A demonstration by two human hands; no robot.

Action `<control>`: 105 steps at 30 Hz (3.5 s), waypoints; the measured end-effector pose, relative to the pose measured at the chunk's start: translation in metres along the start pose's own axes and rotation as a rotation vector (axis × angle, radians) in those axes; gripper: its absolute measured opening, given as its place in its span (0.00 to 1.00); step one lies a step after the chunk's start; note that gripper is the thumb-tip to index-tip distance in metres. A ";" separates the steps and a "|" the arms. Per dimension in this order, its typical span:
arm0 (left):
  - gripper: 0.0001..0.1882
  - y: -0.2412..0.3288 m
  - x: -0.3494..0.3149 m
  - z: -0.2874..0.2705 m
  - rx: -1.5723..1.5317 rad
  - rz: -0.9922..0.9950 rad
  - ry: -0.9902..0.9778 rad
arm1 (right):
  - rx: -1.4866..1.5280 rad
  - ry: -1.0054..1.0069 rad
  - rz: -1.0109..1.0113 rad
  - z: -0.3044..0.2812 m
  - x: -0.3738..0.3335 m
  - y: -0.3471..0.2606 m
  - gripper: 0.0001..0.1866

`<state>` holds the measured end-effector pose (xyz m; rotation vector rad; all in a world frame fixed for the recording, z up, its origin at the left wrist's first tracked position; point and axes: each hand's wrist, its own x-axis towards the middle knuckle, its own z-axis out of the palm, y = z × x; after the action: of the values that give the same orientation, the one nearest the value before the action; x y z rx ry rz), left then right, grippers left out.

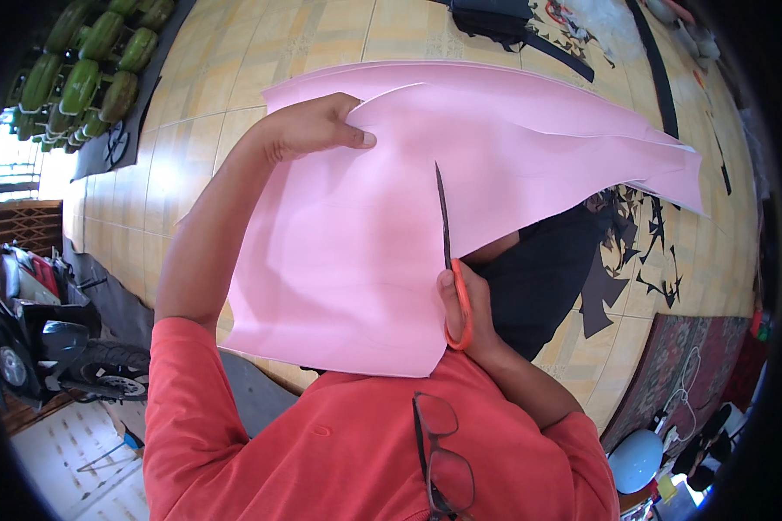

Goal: The person cuts a black sheet of material along a marked outline using scissors, then switches to cutting a large pink sheet into smaller pieces. The person sits on the floor and handles the materials by hand while cutting.

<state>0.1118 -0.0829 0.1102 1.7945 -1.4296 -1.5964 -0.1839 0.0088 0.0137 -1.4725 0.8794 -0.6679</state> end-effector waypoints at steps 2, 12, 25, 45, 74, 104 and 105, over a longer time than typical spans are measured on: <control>0.23 -0.002 0.000 0.002 0.008 -0.026 -0.002 | -0.043 0.018 -0.026 0.000 0.008 0.005 0.16; 0.26 -0.015 0.006 0.000 -0.070 -0.033 -0.039 | -0.019 -0.084 -0.071 -0.013 0.021 0.007 0.14; 0.23 -0.029 0.003 0.009 -0.034 -0.017 -0.023 | -0.034 -0.145 -0.090 -0.016 0.055 0.002 0.15; 0.23 -0.046 -0.006 0.003 0.067 -0.064 -0.023 | 0.106 -0.182 0.119 -0.013 0.106 0.007 0.28; 0.19 -0.084 -0.059 -0.081 -0.947 0.313 0.825 | 0.416 -0.165 0.036 -0.034 0.084 0.043 0.32; 0.23 -0.146 -0.024 0.125 -1.046 0.108 0.451 | 0.170 0.478 0.044 -0.184 0.173 0.020 0.14; 0.22 -0.143 -0.020 0.125 -1.046 0.113 0.505 | -0.011 0.513 0.057 -0.187 0.173 0.013 0.16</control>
<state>0.0671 0.0387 -0.0296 1.2717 -0.3125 -1.2906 -0.2459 -0.2384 0.0037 -1.2972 1.3110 -1.0218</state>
